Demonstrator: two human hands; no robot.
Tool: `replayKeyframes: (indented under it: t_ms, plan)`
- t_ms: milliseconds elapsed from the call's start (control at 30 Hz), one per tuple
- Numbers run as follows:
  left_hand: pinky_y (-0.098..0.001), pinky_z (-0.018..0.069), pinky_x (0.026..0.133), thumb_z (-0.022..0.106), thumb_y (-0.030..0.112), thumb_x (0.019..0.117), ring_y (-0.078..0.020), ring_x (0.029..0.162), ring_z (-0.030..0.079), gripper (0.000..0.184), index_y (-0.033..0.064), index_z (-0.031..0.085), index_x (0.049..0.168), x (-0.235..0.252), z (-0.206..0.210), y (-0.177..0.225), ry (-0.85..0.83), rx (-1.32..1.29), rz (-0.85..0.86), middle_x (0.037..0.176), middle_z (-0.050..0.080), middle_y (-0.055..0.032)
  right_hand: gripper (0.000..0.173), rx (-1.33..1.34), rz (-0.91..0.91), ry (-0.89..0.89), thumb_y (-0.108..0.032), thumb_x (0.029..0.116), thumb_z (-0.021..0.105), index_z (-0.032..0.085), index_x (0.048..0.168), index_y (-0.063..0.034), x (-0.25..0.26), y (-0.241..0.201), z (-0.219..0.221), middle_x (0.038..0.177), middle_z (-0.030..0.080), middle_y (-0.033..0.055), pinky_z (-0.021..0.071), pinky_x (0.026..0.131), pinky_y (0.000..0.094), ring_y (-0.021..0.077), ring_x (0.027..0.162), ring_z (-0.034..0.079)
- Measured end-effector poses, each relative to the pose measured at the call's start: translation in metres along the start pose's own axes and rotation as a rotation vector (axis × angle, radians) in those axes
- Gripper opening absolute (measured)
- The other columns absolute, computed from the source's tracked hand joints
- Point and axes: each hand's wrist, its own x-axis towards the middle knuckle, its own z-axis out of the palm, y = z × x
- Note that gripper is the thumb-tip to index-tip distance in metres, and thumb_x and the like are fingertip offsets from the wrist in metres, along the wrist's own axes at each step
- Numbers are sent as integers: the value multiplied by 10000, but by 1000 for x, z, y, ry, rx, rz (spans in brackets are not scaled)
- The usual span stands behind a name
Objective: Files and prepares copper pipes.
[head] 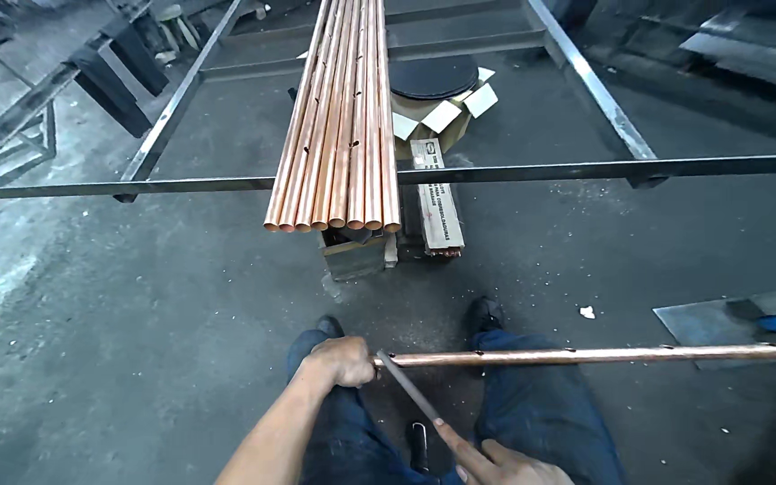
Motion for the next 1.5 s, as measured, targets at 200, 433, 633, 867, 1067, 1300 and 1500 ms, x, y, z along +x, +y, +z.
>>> replayKeyframes:
  t_ms: [200,433,633,867,1067,1300,1500]
  plan:
    - [-676,537,802,614,474,916,-372,968,704,406,81,704,962,-9,4,1,63,31,-9,1005,727,-159,507,-3,71,38,-327,1052,439,488,1555,-290,58,-16,8,903,732,149,574,654,548,358,775,721]
    - [-641,558,790,628,403,890,-364,987,706,327,85,688,930,-23,9,3,150,75,-28,1016,722,-149,502,-38,91,7,-352,1048,437,492,1547,-332,76,-23,-27,950,748,133,581,698,564,353,832,731]
    - [-620,561,799,619,420,889,-349,987,707,330,99,689,924,-20,14,2,190,86,-10,1006,725,-133,495,-2,61,-47,-347,1074,402,482,1559,-284,28,-18,-9,930,729,163,569,640,564,371,759,713]
    - [-598,563,843,575,372,956,-357,1018,713,305,102,701,1022,-29,32,6,327,156,-10,1039,738,-132,481,-20,163,-211,-366,1061,417,494,1534,-330,116,-28,-42,1091,742,115,552,890,577,334,1043,709]
    - [-581,563,846,540,364,983,-349,1028,722,312,110,687,1090,-31,45,3,410,133,-14,1063,746,-127,596,254,154,15,-432,977,654,528,1476,-130,15,3,-40,868,726,142,571,661,571,338,722,701]
    - [-579,562,837,547,384,965,-342,1014,724,317,126,704,1063,-32,42,7,409,152,-21,1035,750,-120,439,267,187,-21,-295,1078,461,571,1424,-48,-28,8,-31,1198,677,218,568,859,576,388,1013,697]
    - [-577,564,838,550,384,962,-339,1018,721,315,118,700,1038,-33,44,10,406,153,-52,1036,746,-123,463,216,147,-103,-313,1102,348,495,1475,-80,-26,-15,-19,1115,698,219,566,769,616,414,928,714]
